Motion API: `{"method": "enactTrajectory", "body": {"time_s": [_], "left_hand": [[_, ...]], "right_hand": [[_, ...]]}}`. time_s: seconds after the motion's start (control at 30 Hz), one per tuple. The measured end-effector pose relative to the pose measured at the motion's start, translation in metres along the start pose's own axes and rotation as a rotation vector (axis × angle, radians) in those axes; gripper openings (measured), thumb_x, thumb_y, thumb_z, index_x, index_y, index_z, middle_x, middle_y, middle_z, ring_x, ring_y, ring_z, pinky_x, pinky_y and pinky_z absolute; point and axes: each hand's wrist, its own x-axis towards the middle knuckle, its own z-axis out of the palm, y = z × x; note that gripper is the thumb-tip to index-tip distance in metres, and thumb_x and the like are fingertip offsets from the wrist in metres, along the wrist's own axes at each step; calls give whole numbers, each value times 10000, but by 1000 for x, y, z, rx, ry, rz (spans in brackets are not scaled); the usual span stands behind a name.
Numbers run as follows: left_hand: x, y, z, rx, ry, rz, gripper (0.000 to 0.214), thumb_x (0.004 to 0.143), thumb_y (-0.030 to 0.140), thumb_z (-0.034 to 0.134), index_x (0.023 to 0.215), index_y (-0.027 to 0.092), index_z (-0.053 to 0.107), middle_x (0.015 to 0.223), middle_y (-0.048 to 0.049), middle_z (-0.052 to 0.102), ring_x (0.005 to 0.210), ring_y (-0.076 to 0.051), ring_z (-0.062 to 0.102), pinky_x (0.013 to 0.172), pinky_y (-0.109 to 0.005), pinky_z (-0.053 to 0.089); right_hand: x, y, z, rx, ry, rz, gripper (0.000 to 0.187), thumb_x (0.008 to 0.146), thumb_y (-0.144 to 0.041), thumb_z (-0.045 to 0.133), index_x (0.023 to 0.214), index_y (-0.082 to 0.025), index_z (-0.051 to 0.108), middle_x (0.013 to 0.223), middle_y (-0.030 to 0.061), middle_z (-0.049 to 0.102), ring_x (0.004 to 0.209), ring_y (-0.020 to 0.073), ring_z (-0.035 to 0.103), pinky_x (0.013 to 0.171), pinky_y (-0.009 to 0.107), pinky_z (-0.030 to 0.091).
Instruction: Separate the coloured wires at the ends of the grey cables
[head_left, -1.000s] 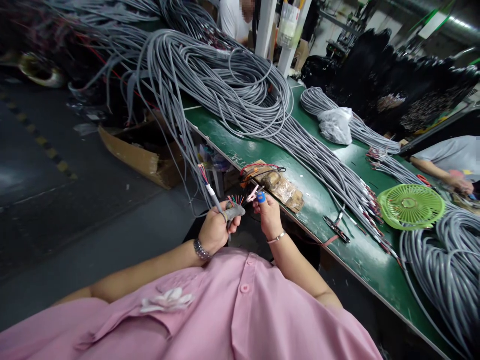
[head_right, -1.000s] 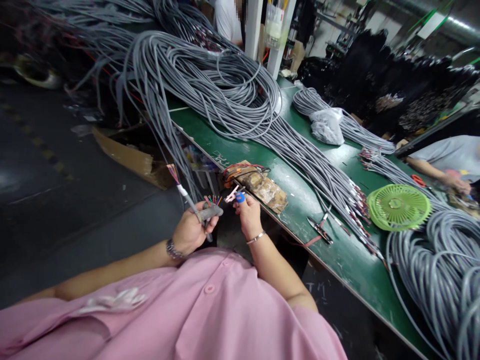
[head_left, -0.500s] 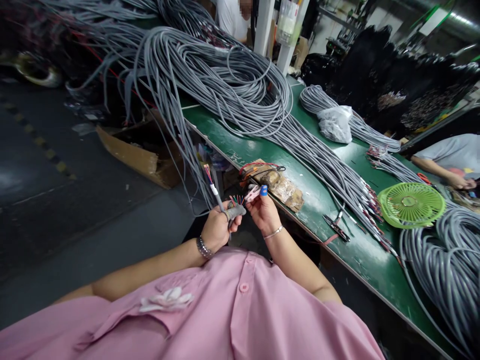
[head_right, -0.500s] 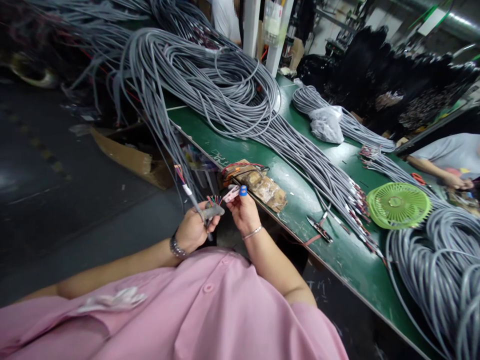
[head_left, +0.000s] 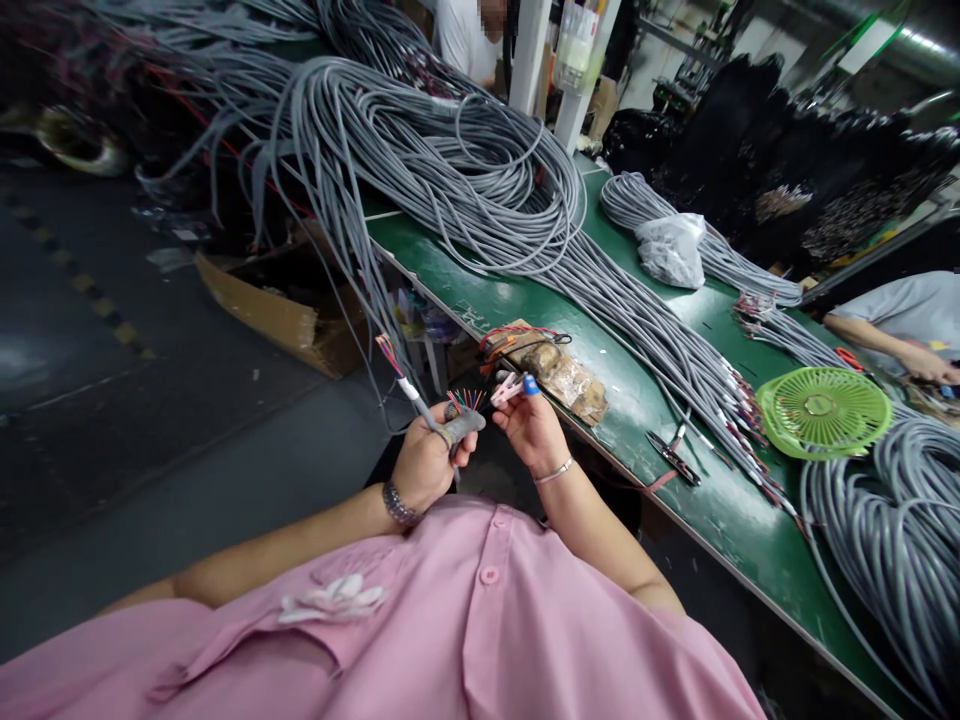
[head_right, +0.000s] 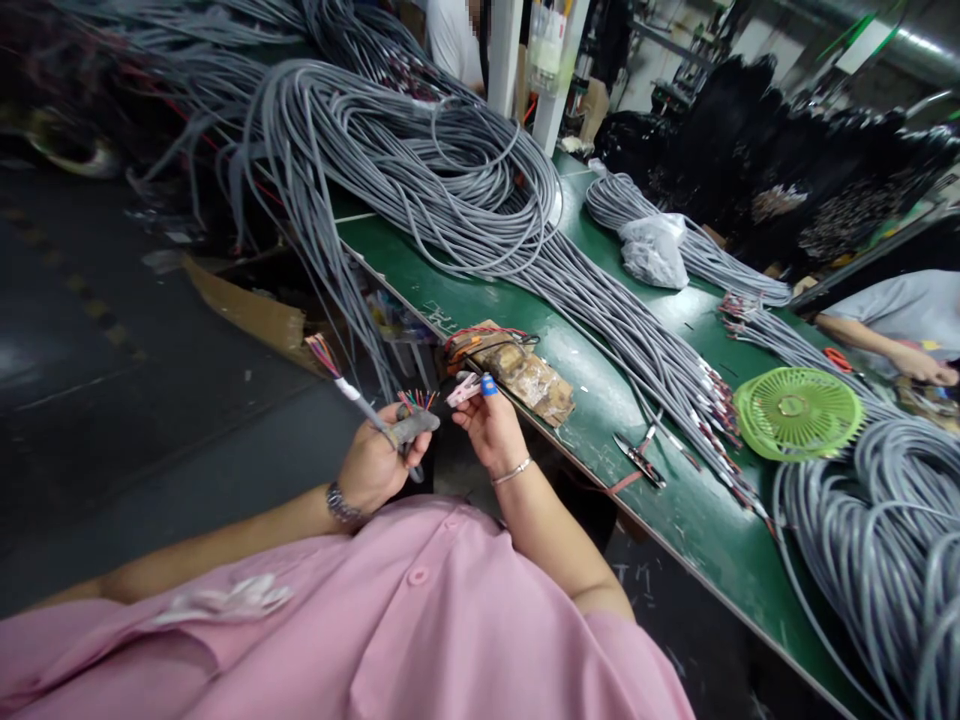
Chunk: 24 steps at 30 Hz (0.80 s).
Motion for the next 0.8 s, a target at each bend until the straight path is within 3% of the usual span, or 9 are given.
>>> {"method": "enactTrajectory", "body": {"time_s": [0.53,0.8], "left_hand": [[8,-13,1,-2,20,-35,186,706,312,701,708,166,586,503,34,556,372,-62,420,341,-176,270],[0,-7,0,15,8,-24,187,701,312,707,702,162,594,508,31,553,372,-61,417,347,-179,274]], "right_hand": [[9,10,2,110,73,-20,292,810,-472,688,929,-206,675,820,2,698,716,102,606,637,205,490],[4,15,-11,144,-3,39,415,831,-616,572,906,-215,646,869,17,690,727,123,609,646,235,500]]}}
